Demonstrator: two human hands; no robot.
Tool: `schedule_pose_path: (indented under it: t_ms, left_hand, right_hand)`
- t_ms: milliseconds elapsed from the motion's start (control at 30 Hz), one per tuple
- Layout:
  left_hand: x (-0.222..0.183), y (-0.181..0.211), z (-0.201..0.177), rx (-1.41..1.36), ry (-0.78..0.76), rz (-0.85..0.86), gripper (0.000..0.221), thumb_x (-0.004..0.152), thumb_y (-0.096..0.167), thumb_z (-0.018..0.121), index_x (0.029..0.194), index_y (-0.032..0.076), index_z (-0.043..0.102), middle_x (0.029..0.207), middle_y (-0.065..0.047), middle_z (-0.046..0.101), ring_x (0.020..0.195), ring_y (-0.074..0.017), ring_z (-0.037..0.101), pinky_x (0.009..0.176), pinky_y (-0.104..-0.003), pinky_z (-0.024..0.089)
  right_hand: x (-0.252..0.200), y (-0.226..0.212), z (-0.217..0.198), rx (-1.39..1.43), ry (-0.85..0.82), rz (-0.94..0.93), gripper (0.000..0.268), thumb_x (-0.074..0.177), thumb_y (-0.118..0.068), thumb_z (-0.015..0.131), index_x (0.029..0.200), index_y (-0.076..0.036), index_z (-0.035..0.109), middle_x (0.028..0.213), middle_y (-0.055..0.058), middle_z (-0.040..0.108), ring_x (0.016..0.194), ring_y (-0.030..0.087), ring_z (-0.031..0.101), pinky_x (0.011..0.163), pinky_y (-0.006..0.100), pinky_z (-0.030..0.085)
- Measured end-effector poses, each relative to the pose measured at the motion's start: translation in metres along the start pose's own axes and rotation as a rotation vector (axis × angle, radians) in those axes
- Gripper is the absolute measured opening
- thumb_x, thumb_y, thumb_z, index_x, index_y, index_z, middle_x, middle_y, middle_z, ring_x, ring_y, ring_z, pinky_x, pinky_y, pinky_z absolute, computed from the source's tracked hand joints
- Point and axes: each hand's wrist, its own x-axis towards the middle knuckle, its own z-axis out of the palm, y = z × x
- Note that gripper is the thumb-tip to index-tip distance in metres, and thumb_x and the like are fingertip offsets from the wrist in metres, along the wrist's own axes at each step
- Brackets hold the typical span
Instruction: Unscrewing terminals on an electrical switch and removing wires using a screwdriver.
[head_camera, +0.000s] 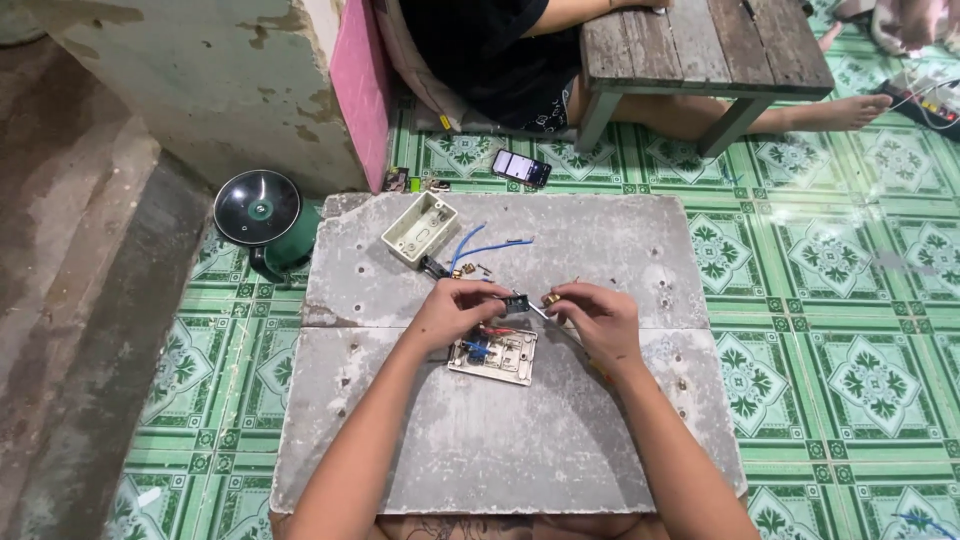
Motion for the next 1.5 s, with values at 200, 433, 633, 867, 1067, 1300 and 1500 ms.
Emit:
schedule_pose_path:
  t_ms: [200, 433, 633, 867, 1067, 1300, 1500]
  left_hand:
    - [0.008, -0.017, -0.003, 0.009, 0.004, 0.059, 0.023, 0.086, 0.016, 0.08, 0.107, 0.007, 0.08, 0.079, -0.013, 0.077, 0.06, -0.0111, 0.065, 0.054, -0.024, 0.055]
    - [0.006, -0.013, 0.001, 0.013, -0.007, 0.08, 0.021, 0.086, 0.017, 0.079, 0.106, 0.009, 0.081, 0.078, -0.011, 0.077, 0.062, -0.0088, 0.063, 0.054, -0.024, 0.053]
    - [0.006, -0.016, -0.001, 0.036, -0.026, 0.062, 0.023, 0.086, 0.02, 0.08, 0.107, 0.01, 0.081, 0.08, -0.011, 0.078, 0.069, -0.01, 0.066, 0.063, -0.026, 0.055]
    - [0.005, -0.011, 0.0, 0.032, -0.027, 0.07, 0.021, 0.088, 0.016, 0.077, 0.108, 0.009, 0.08, 0.082, -0.01, 0.078, 0.071, -0.0109, 0.065, 0.065, -0.027, 0.056]
    - [0.008, -0.018, 0.0, 0.004, -0.016, 0.135, 0.025, 0.085, 0.009, 0.078, 0.11, 0.006, 0.078, 0.081, -0.011, 0.076, 0.066, -0.0136, 0.067, 0.06, -0.027, 0.056]
    - [0.005, -0.021, 0.001, -0.036, 0.01, 0.113, 0.026, 0.084, 0.009, 0.08, 0.11, 0.006, 0.078, 0.084, -0.009, 0.076, 0.069, -0.013, 0.068, 0.06, -0.025, 0.057]
    - [-0.003, -0.006, 0.01, -0.004, 0.037, 0.133, 0.036, 0.078, 0.012, 0.087, 0.113, 0.012, 0.077, 0.096, -0.007, 0.076, 0.08, -0.0104, 0.068, 0.069, -0.024, 0.06]
  right_hand:
    - [0.005, -0.015, 0.006, 0.013, -0.039, -0.128, 0.013, 0.089, 0.008, 0.072, 0.101, 0.004, 0.076, 0.086, 0.018, 0.077, 0.064, 0.021, 0.073, 0.055, 0.032, 0.062]
    - [-0.002, -0.007, 0.012, -0.01, -0.051, -0.111, 0.011, 0.088, 0.002, 0.077, 0.099, 0.004, 0.073, 0.089, 0.016, 0.076, 0.065, 0.021, 0.073, 0.056, 0.032, 0.062]
    - [-0.003, -0.018, 0.02, -0.204, -0.077, -0.21, 0.01, 0.087, 0.0, 0.079, 0.095, -0.005, 0.077, 0.086, 0.008, 0.078, 0.063, 0.02, 0.071, 0.055, 0.028, 0.058]
    - [-0.004, -0.027, 0.021, -0.337, -0.072, -0.243, 0.017, 0.088, 0.002, 0.076, 0.1, -0.01, 0.075, 0.088, 0.006, 0.077, 0.063, 0.021, 0.069, 0.053, 0.029, 0.057]
    - [-0.001, -0.023, 0.018, -0.261, -0.016, -0.21, 0.021, 0.093, 0.001, 0.071, 0.113, -0.006, 0.074, 0.089, 0.009, 0.072, 0.068, 0.023, 0.07, 0.057, 0.03, 0.059]
    - [-0.008, -0.009, 0.019, -0.249, -0.056, -0.248, 0.015, 0.086, -0.009, 0.083, 0.1, -0.006, 0.078, 0.08, 0.007, 0.075, 0.061, 0.021, 0.071, 0.053, 0.028, 0.057]
    - [-0.006, -0.016, 0.02, -0.328, 0.007, -0.302, 0.014, 0.084, -0.012, 0.086, 0.097, -0.009, 0.079, 0.084, 0.004, 0.075, 0.06, 0.016, 0.067, 0.053, 0.026, 0.056]
